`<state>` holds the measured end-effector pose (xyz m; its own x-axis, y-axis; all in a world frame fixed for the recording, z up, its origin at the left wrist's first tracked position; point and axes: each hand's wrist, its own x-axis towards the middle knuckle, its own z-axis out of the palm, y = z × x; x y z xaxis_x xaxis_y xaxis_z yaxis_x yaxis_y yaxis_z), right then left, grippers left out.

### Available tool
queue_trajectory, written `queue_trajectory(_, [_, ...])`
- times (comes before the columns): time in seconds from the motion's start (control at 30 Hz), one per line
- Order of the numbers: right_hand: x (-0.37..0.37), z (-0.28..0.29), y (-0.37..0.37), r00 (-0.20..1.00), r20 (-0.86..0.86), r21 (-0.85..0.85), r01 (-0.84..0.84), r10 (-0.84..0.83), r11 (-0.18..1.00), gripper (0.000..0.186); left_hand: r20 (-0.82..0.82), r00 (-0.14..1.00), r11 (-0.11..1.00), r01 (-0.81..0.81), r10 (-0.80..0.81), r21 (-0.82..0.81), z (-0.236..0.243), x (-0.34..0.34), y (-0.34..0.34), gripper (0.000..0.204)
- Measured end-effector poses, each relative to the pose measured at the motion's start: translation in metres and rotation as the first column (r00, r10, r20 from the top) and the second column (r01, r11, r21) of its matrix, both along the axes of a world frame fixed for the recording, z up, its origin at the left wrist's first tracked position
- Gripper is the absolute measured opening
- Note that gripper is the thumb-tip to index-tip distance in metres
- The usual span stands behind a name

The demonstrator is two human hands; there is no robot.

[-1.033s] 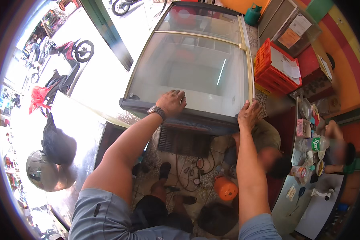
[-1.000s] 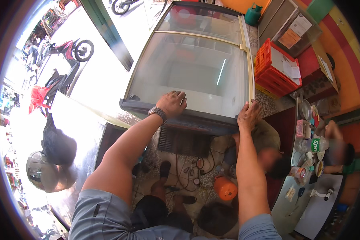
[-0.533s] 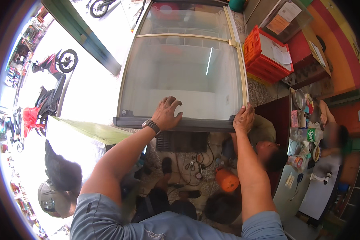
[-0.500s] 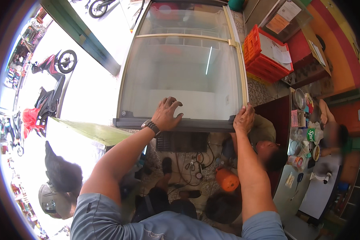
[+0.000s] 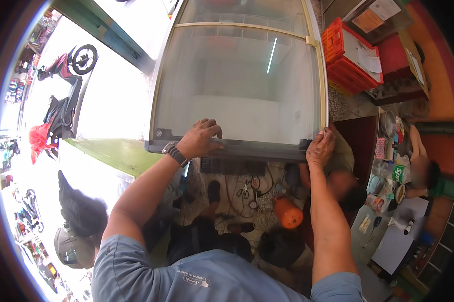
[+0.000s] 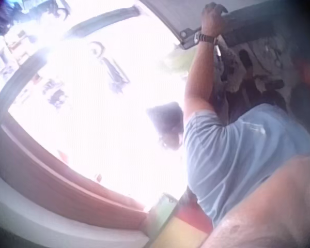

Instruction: The person inspects the interior and lower components of a chest freezer, then uses a pressure gauge and a small bottle to check for leaks in the cooling system while sitting on the floor.

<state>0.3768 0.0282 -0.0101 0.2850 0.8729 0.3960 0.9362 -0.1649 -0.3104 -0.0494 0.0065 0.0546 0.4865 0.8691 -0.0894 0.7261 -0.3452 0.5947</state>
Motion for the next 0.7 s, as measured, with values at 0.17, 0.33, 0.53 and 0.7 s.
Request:
queue_trajectory(0.17, [-0.002,0.005,0.0,1.0,0.004,-0.029,-0.015,0.015,0.999,0.029,0.009,0.995,0.995,-0.097,0.096,0.036,-0.007,0.009,-0.002,0.025])
queue_trajectory(0.33, [0.002,0.009,0.002,1.0,0.0,-0.009,-0.025,0.025,1.0,0.029,-0.03,0.992,0.988,-0.119,0.123,0.102,-0.006,0.023,0.008,0.031])
queue_trajectory(0.53, [-0.003,0.007,0.004,0.999,-0.005,-0.02,-0.047,0.047,0.999,0.029,-0.173,0.985,0.968,0.039,0.005,0.246,-0.024,0.036,0.05,0.063])
queue_trajectory(0.7, [0.007,0.002,0.002,0.994,0.022,-0.011,-0.108,0.108,0.994,0.029,-0.274,0.959,0.926,0.165,-0.07,0.339,-0.046,0.07,0.04,0.069])
